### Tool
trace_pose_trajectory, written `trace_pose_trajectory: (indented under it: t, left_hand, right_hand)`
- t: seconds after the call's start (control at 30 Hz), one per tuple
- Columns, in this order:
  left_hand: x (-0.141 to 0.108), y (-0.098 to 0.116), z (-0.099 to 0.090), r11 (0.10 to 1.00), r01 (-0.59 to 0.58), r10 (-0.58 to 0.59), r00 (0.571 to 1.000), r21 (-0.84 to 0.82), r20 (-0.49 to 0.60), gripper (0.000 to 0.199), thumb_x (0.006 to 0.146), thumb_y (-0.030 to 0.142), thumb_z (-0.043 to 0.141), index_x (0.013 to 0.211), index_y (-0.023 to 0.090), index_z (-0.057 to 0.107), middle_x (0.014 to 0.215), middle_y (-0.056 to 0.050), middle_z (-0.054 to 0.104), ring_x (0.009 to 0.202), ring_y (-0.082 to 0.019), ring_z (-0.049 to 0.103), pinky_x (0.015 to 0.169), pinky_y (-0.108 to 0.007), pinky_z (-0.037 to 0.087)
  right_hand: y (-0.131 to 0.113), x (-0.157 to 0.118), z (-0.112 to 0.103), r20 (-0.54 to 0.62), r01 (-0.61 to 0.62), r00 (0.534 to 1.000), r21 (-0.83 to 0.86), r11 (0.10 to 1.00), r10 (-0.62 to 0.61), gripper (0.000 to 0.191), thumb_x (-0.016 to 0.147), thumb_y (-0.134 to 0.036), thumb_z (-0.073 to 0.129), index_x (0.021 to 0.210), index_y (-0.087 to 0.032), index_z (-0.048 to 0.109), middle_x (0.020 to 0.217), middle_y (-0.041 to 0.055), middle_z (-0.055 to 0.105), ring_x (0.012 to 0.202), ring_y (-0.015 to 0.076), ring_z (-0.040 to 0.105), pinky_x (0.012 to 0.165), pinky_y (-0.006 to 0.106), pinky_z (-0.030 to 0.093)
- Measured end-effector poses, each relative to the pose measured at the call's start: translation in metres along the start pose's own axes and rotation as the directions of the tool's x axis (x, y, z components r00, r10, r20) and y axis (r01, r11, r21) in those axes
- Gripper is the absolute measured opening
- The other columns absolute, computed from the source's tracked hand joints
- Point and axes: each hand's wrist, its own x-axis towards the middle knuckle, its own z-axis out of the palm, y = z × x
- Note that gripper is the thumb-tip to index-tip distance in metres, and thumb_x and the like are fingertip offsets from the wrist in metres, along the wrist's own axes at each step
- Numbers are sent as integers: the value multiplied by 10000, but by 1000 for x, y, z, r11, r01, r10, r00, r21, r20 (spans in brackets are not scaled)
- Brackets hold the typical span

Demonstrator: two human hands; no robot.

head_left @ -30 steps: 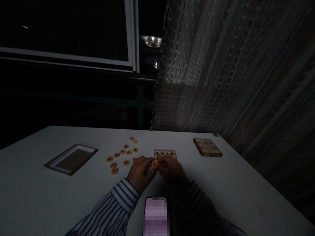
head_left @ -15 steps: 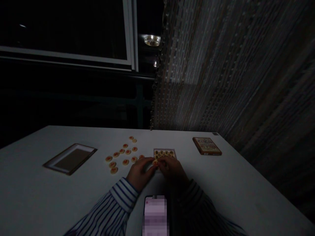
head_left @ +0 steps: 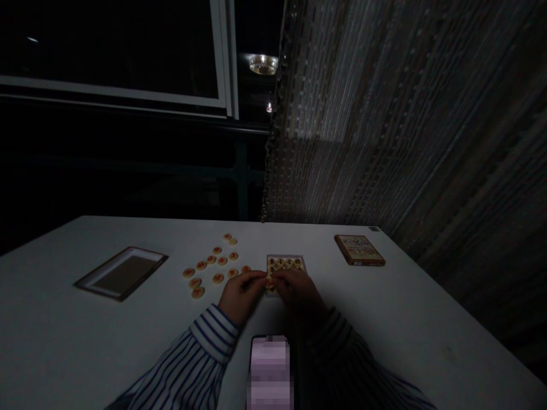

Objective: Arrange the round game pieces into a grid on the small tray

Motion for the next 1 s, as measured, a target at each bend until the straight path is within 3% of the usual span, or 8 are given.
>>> trace_pose_trajectory:
  t: [0.63, 0.83, 1.0]
  left_hand:
    - [2, 3, -1, 988, 52, -64, 995, -148, -81, 215, 624, 347, 645, 727, 158, 653, 721, -27, 688, 699, -153, 636, 669, -261, 526]
    - [1, 9, 1, 984, 78, -92, 992, -162, -82, 210, 606, 327, 651, 720, 151, 654, 732, -31, 684, 683, -146, 632, 634, -253, 527]
    - [0, 9, 2, 967, 118, -129, 991, -225, -34, 245, 602, 334, 657, 758, 145, 662, 750, -43, 698, 726, -166, 645, 672, -280, 534]
  right_hand:
    - [-6, 1, -4, -2, -39, 999, 64, 997, 39, 207, 807, -251, 466, 939, -188, 613, 873, 59, 676, 789, 160, 608, 730, 272, 451]
    - [-4, 2, -3, 59, -64, 996, 77, 995, 59, 221, 816, -275, 463, 962, -191, 607, 832, 44, 678, 763, 157, 610, 692, 265, 456]
    - [-3, 1, -1, -10, -33, 999, 81, 996, 34, 230, 817, -257, 449, 963, -184, 611, 867, 58, 676, 786, 156, 608, 719, 272, 456]
